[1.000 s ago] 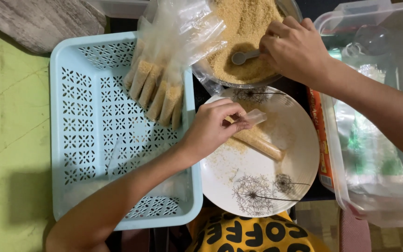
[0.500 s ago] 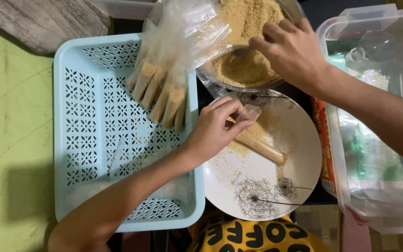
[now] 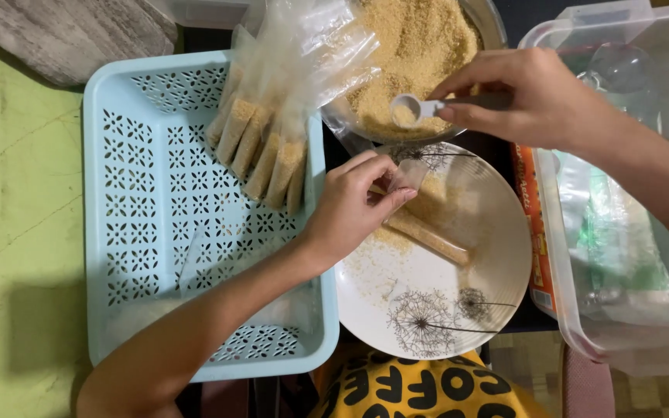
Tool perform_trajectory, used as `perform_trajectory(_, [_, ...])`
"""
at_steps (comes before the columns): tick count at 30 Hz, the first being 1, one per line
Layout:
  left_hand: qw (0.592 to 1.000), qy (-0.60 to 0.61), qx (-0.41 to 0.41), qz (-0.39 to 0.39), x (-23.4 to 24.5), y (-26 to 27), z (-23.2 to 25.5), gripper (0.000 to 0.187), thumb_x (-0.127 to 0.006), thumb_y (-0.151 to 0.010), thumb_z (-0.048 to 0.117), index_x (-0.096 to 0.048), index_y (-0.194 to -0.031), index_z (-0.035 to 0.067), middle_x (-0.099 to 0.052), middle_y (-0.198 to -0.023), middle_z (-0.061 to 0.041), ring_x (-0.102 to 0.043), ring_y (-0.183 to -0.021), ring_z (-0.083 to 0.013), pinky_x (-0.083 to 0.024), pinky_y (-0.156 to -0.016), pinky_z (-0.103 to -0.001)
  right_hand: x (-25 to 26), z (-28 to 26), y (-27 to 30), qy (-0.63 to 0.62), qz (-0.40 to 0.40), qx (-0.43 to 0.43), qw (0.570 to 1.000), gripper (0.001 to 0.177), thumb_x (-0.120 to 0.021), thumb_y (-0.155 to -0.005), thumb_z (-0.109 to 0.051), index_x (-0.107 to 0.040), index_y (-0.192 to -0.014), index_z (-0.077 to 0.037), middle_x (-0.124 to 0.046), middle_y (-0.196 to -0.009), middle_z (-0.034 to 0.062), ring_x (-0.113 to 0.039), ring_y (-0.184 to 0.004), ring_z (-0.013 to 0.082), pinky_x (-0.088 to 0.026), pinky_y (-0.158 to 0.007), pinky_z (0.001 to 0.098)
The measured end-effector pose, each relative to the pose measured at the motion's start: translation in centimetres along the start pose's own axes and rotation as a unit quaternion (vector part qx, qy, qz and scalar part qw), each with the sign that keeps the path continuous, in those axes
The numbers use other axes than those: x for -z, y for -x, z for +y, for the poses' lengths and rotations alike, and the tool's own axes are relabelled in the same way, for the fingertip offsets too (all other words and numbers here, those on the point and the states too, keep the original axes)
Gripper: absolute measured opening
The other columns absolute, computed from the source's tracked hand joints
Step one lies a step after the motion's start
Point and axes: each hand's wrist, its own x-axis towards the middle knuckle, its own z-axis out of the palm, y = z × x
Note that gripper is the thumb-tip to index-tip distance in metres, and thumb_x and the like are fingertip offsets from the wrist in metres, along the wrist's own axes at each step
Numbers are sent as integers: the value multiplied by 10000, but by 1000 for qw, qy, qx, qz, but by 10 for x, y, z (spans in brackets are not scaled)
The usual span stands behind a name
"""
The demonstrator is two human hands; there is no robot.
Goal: Filling small plastic bags with a granular food substance using a measuring spoon and organizing them in a basket.
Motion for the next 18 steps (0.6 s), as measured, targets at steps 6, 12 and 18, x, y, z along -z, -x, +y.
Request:
perform_trajectory(6, [1000, 5, 27, -5, -2, 2, -2, 188, -789, -851, 154, -691, -915, 6, -729, -911, -84, -697, -823, -186, -592, -725, -308, 7, -37, 41, 61, 66, 100, 991, 214, -726, -979, -121, -776, -1166, -31, -686, -985, 132, -702, -702, 191, -615, -666, 307])
perform_trajectory(12, [1000, 0, 21, 3, -5, 3, -7, 227, -796, -840, 182, -694, -923, -3, -732, -1014, -130, -715, -933, -227, -597, -819, -328, 2, -45, 58, 161, 118, 161, 967, 183, -779, -1002, -78, -793, -1184, -69, -658, -1024, 114, -615, -691, 170, -536, -679, 347])
perform_trajectory(18, [1000, 13, -14, 11, -2, 3, -4, 195, -779, -868, 168, -700, -955, 13, -719, -951, -107, -702, -864, -205, -572, -779, -313, -4, -38, 66, 317, 174, 184, 914, 107, -826, -1077, -204, -829, -1184, -198, -712, -1068, 30, -670, -908, 160, -389, -724, 335])
